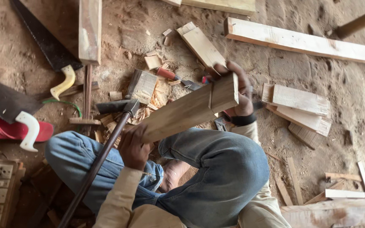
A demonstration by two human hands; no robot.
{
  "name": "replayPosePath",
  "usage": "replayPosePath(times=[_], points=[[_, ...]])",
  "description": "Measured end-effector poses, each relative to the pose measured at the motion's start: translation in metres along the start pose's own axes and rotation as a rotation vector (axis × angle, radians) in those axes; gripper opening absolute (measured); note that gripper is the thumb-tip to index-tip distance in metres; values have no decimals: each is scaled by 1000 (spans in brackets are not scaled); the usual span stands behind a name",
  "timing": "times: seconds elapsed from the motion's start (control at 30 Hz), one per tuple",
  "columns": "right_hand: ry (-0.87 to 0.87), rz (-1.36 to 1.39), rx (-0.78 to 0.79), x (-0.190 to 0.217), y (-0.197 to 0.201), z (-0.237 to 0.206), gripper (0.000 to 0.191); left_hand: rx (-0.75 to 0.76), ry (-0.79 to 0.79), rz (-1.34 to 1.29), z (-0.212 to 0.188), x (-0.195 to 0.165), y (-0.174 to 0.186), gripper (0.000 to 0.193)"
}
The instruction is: The person sits on the floor and uses a chisel and mallet to carve a rectangular wooden block. They repeatedly strike the chisel to remove wood chips, occasionally pausing to inspect the carved surface.
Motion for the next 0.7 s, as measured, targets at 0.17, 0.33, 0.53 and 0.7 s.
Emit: replayPosePath(times=[0.17, 0.33, 0.53, 0.7], points=[[-10, 133, 1, -1, -27, -2, 55, -19, 13, 20, 0, -31, 20, 64], [-12, 187, 9, -7, -39, 2, 55, -10, 94, 32, -10, -37, 17, 65], [-29, 223, 14, -14, -43, 6, 55, 53, 155, -61, -24, -36, 14, 63], [-47, 253, 19, -20, -47, 6, 55, 34, 155, -27, -37, -42, 13, 65]])
Point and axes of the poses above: each hand's wrist, its own z-axis towards the middle knuckle, its own y-axis out of the back of the hand, x = y × z, the point moved 3 cm from there along z, towards the middle knuckle, and after that the axes turned 4 degrees about -y, right-handed, at the moved point
